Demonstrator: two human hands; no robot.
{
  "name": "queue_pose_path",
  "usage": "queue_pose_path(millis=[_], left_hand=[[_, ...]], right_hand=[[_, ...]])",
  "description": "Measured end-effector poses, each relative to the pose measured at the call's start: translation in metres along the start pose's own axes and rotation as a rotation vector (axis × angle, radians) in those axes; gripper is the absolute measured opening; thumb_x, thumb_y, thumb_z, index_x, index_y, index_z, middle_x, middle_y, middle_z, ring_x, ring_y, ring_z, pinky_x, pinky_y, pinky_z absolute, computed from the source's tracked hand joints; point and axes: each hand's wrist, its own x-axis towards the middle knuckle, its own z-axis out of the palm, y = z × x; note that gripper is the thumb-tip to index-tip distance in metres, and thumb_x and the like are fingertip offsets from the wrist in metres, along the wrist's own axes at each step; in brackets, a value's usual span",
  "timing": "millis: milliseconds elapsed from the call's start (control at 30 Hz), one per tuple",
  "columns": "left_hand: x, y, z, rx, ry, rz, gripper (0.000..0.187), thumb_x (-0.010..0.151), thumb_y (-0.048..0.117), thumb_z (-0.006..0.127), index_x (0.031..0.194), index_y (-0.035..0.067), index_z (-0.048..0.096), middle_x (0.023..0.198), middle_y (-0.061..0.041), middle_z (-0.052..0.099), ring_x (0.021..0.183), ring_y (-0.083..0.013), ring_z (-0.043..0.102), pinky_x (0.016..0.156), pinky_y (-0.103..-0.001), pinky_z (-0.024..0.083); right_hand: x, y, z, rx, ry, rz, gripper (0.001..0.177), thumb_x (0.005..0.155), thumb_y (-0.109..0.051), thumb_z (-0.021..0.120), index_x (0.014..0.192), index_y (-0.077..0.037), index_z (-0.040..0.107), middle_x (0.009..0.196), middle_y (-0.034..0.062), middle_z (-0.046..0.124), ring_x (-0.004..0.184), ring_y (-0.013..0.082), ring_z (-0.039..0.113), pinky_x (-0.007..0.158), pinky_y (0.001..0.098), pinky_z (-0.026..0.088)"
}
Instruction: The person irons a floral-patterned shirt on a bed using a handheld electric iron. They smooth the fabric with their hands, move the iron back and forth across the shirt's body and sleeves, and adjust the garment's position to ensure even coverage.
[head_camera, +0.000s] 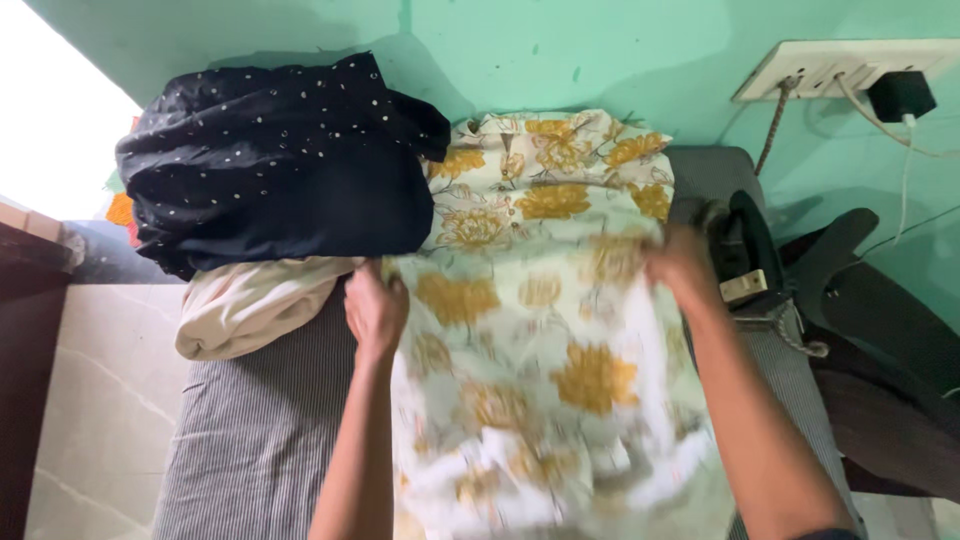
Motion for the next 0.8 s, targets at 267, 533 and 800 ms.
queue_pose_path(millis=[267,533,800], left_hand=[[0.029,0.048,0.031,-0.015,0.091,0.075,0.058,0.100,0.019,0.060,0.135,-0.022,0.040,0.139,-0.043,0.041,0.134,-0.0505,0.040,0.116,-0.053,0.034],[-0.097,0.086,0.033,0.276,-0.325,0.444,0.085,0.096,0.044,0.058,0.165,0.012,0.020,0.172,-0.009,0.014,0.159,-0.0362,0.008,0.123,-0.065,0.002],[0.003,0.072,0.063,0.244,-0.392,0.314,0.096,0.086,0.064,0.060,0.164,0.023,0.021,0.169,-0.003,0.023,0.155,-0.0309,0.019,0.122,-0.062,0.014]], right_hand=[[0.063,-0.050,0.033,-0.288,0.204,-0.464,0.072,0.087,-0.007,0.071,0.147,0.008,0.035,0.147,0.0326,0.034,0.119,0.0410,0.061,0.091,0.0440,0.055],[-0.071,-0.048,0.107,-0.708,0.221,-0.529,0.074,0.093,-0.028,0.074,0.152,-0.001,0.040,0.159,0.0340,0.026,0.140,0.0533,0.045,0.114,0.0531,0.044],[0.049,-0.018,0.103,-0.470,0.164,-0.370,0.108,0.087,-0.037,0.080,0.167,-0.006,0.015,0.165,0.0358,0.003,0.147,0.0582,0.024,0.117,0.0566,0.036]])
